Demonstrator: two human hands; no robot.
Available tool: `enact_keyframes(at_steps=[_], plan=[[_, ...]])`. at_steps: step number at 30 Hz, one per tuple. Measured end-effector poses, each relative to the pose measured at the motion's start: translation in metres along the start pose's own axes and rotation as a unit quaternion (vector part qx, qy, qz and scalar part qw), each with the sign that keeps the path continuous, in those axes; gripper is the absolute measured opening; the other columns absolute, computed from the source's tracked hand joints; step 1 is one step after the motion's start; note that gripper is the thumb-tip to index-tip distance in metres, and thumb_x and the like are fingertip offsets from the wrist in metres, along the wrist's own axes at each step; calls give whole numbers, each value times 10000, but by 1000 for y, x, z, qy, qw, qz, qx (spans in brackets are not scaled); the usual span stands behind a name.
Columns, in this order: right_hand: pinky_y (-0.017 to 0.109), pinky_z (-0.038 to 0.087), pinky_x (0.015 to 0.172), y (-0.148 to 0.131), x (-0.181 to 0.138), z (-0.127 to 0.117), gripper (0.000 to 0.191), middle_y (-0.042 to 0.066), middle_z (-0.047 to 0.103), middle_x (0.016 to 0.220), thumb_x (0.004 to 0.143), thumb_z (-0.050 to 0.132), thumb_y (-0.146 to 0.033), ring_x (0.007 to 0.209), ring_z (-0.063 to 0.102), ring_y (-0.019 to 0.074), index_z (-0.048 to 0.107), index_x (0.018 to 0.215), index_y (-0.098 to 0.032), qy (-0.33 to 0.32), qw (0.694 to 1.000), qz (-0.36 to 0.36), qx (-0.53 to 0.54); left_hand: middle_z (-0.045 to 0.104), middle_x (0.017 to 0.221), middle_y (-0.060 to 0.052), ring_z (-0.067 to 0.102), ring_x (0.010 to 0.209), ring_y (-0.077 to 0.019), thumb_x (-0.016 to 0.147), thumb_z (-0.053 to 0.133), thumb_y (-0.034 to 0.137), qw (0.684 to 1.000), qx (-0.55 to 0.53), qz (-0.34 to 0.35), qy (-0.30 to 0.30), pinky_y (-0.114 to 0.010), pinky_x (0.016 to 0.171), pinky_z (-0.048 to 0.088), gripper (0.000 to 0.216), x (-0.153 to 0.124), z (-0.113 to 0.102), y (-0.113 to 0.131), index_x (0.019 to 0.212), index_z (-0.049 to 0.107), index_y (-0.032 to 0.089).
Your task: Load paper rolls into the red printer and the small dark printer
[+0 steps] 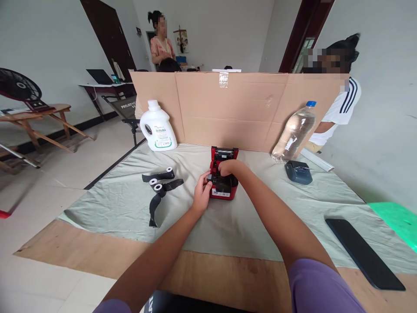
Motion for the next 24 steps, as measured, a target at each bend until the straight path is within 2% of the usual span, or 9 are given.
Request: enact_keyframes(at_steps=[3,6,10,12,14,19,24], plan=[[286,440,599,2,2,4,165,48,688,717,651,641,-78,652,621,201,719,762,-172,-10,1000,3,-1,577,1419,-81,509,1349,-236,938,509,191,1000,10,4,-1,-426,1166,375,394,0,0,1,1327,555,225],[266,416,606,6,-5,2,47,27,659,737,701,662,-153,690,603,182,654,739,-181,17,1000,-8,7,582,1412,-80,507,1350,-238,938,513,194,1000,11,9,2,-427,1164,376,388,0,-1,3,1321,564,227],[255,402,624,16,-30,-10,160,10,636,816,746,678,-286,735,577,163,591,838,-188,109,990,-31,88,562,1437,-82,504,1356,-243,947,514,212,1000,3,9,4,-431,1164,379,383,-1,-1,2,1326,566,235],[258,398,623,20,-47,-17,248,1,613,817,724,704,-352,727,552,155,561,847,-191,170,969,-46,175,557,1443,-80,507,1352,-243,949,512,215,1000,3,9,4,-434,1163,381,384,-1,-1,2,1328,564,238],[260,403,620,22,-62,-19,312,-9,594,802,696,726,-406,718,539,149,550,843,-194,199,942,-62,264,561,1437,-77,510,1346,-242,942,513,205,1000,4,12,5,-435,1158,386,387,-1,-1,3,1324,566,240],[255,406,580,4,-80,-12,374,4,616,796,682,759,-460,691,542,141,629,886,-174,154,898,-71,406,584,1401,-79,517,1331,-238,931,510,184,1000,12,12,4,-428,1140,400,396,0,-2,7,1319,569,236],[263,438,628,-24,-85,-28,337,22,676,821,672,770,-426,742,595,164,681,883,-179,194,851,-87,480,626,1330,-84,552,1289,-243,923,529,200,1000,13,16,11,-424,1128,413,380,1,-2,5,1298,587,221]])
Point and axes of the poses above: each hand's wrist, its own x-axis towards the middle knuckle, its own z-axis out of the palm, y = z × x, the point moved 7 cm from there along x, towards the middle knuckle
